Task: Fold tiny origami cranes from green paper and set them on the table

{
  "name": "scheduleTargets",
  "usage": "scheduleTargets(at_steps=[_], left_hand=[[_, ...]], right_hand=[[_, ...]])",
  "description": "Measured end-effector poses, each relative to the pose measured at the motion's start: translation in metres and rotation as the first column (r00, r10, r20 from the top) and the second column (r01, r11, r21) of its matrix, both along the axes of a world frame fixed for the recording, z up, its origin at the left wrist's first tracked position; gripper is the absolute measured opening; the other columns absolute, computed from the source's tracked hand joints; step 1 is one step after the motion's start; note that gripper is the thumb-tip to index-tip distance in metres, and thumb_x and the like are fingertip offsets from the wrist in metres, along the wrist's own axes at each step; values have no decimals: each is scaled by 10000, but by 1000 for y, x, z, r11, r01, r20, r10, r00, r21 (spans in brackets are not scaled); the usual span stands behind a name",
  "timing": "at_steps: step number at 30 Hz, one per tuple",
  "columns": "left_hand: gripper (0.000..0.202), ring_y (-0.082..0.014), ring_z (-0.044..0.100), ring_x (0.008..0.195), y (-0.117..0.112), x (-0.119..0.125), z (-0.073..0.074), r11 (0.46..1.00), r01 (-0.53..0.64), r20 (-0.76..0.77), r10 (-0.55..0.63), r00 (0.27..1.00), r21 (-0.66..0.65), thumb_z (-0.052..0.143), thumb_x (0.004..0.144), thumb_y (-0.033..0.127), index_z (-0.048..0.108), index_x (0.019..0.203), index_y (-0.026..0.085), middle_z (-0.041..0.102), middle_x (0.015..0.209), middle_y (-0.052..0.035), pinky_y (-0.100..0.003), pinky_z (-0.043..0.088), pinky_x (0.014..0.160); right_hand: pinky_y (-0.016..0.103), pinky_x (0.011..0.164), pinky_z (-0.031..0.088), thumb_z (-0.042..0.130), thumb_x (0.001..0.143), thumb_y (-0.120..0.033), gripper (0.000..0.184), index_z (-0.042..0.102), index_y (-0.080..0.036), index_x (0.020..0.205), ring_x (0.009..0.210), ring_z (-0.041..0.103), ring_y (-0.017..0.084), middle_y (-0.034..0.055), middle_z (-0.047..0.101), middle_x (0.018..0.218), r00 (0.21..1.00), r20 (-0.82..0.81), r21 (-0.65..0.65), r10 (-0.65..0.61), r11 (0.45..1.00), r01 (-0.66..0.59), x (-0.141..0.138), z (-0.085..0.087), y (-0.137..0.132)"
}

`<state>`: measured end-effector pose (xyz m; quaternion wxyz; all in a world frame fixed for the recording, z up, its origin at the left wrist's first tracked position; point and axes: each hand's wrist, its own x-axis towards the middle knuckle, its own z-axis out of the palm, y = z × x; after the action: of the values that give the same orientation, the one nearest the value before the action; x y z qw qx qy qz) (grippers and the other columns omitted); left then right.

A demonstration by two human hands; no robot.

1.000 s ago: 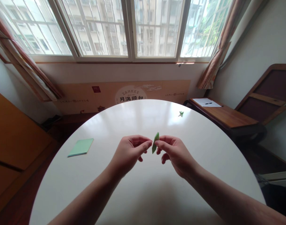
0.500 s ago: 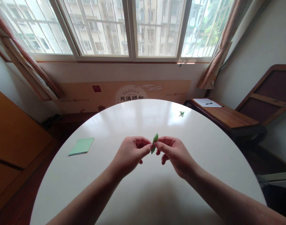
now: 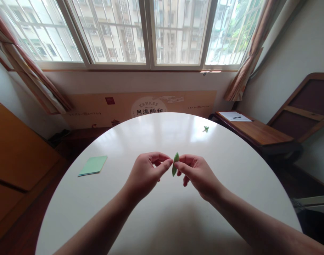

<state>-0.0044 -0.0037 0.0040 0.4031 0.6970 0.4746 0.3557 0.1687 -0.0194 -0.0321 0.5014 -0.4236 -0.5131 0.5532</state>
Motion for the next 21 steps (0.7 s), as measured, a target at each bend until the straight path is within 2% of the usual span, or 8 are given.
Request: scheduleTargets(at_steps=[4,9,15,21], left_hand=[[179,-162,637,637,1,0,-1,997,16,-29,-14,999,77,659,834,298,764,809,155,744,732,-49,-206,490,475],[179,-126,572,589,1,2,-5,995,13,-33,-10,999,101,613,853,261,719,758,152,683,662,-17,-192,472,476],[223,-110,521,539,2,2,-5,998,30,77,-25,997,-58,621,854,342,688,778,143,618,645,0,-189,458,423],[271,-102,497,518,4,3,-3,986,5,183,26,983,-166,680,799,398,712,756,132,618,638,-8,-179,419,391]], right_hand=[[201,430,441,724,808,-349,218,769,-162,910,643,573,150,33,652,704,999,42,20,18,1000,-19,-1,-2,-1],[209,428,444,744,793,-404,273,769,-153,897,643,580,159,50,673,723,997,73,7,29,1000,-30,-2,-2,-1],[207,427,439,753,778,-444,311,763,-149,877,677,585,171,58,670,735,998,49,-36,31,999,-29,-1,2,0],[193,411,436,716,805,-430,279,760,-167,890,726,596,186,73,692,799,1000,7,-55,-8,998,8,-1,4,-1]])
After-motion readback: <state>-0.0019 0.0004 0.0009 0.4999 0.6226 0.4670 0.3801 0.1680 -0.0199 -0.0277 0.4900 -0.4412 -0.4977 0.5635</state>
